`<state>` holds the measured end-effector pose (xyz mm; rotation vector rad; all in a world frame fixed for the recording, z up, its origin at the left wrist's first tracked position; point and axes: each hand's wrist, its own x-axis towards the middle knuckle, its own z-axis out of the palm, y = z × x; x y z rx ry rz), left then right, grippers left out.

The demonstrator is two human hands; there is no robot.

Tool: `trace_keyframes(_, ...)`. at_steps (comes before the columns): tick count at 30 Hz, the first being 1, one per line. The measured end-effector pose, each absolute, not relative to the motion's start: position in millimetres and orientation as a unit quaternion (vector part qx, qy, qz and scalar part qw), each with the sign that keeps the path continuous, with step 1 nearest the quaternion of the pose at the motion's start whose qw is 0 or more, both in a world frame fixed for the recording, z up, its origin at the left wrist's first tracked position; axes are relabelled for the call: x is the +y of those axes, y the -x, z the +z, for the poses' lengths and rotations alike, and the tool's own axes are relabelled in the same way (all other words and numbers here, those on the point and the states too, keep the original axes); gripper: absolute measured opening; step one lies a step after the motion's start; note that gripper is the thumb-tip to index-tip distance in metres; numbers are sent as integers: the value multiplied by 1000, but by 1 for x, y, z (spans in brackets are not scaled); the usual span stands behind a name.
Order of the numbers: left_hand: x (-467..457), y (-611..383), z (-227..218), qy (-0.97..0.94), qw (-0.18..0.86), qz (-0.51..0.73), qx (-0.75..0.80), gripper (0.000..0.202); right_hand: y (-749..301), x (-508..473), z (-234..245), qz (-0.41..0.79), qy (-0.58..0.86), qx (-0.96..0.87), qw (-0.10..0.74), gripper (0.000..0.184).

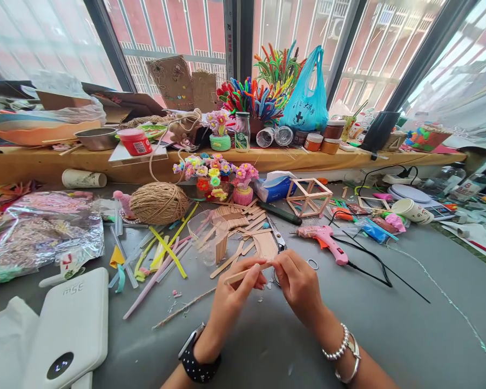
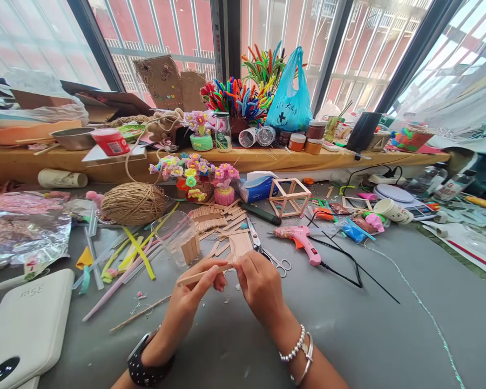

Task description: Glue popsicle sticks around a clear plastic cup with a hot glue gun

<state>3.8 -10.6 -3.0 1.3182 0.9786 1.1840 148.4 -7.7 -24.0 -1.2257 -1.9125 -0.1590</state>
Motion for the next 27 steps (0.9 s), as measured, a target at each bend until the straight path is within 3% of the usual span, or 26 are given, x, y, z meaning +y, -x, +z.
trace_keyframes(4, -10, -3, -4, -551, 559, 466, 409, 29, -153, -4, -24, -30, 505, -739, 445, 20)
trace_keyframes(7, -9, -5, -12, -586, 539, 453, 401, 29, -152, -3, -23, 68, 530, -691, 487, 20)
trace_keyframes(12, -12, -7, -25, -714, 288, 499, 398, 25, -144, -6, -22, 380, 525, -569, 506, 39)
trace_keyframes(15, -13, -5, -29, -760, 141, 504, 386, 28, -140, -6, -20, 481, 497, -505, 517, 46)
trace_keyframes(20, -12, -5, -33, -795, 58, 479, 368, 31, -137, -9, -18, 475, 496, -494, 534, 43)
trace_keyframes(27, -17, -10, -32, -817, -4, 429, 385, 23, -130, -14, -24, 293, 567, -537, 552, 35)
